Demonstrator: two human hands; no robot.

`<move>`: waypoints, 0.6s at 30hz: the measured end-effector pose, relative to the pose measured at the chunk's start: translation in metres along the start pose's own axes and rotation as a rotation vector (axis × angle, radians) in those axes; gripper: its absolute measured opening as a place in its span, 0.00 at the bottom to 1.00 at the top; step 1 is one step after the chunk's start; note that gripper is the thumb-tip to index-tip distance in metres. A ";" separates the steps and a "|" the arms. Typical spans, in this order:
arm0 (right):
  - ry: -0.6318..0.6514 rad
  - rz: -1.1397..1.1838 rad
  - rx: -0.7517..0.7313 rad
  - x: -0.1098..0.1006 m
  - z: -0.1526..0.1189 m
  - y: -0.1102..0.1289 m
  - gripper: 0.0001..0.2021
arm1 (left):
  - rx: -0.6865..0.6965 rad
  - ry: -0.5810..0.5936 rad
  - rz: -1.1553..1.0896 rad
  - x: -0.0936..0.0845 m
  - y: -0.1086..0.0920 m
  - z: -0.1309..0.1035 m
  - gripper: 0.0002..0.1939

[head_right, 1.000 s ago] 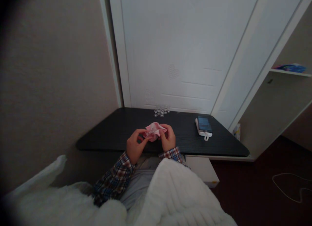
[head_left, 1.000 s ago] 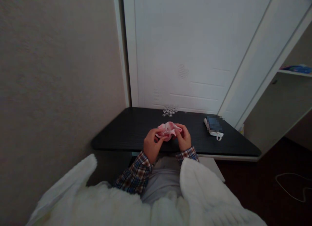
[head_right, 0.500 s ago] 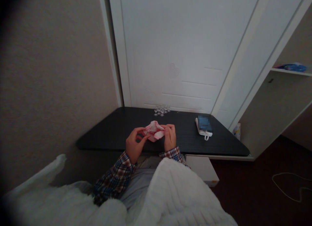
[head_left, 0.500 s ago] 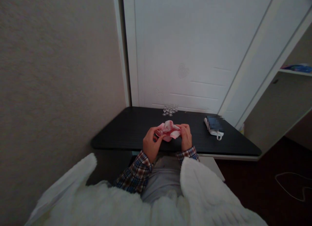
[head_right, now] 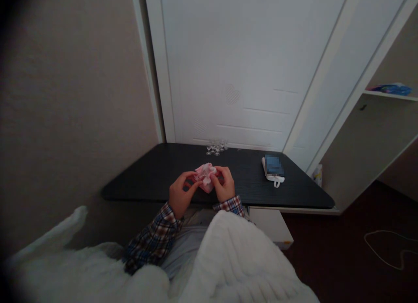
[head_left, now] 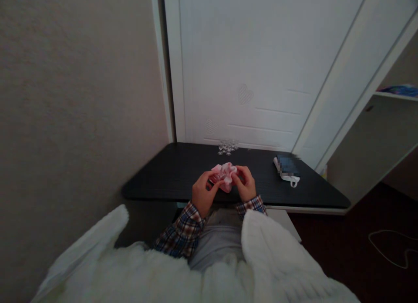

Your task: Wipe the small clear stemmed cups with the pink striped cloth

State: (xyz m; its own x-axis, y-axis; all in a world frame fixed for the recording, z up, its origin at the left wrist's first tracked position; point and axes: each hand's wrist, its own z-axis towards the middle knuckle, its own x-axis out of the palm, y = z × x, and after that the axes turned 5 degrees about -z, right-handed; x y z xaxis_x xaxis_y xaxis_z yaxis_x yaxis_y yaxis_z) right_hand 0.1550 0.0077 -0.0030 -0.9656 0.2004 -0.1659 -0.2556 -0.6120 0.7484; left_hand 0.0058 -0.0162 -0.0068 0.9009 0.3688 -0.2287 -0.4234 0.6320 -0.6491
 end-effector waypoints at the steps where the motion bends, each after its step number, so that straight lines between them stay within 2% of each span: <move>1: -0.008 -0.021 0.002 0.000 0.000 0.000 0.10 | 0.006 0.006 -0.008 0.000 0.000 0.000 0.13; 11: -0.018 -0.056 -0.004 0.001 -0.002 -0.006 0.08 | -0.018 0.059 0.028 -0.002 0.000 0.002 0.10; 18: -0.014 -0.060 0.008 0.002 -0.003 -0.005 0.08 | -0.094 0.059 -0.084 -0.002 -0.001 0.001 0.14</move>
State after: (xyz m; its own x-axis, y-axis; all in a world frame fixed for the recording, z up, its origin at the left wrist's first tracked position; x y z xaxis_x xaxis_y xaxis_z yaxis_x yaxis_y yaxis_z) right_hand 0.1539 0.0087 -0.0094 -0.9476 0.2477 -0.2017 -0.3128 -0.5922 0.7426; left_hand 0.0045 -0.0173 -0.0049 0.9379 0.2749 -0.2116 -0.3384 0.5912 -0.7321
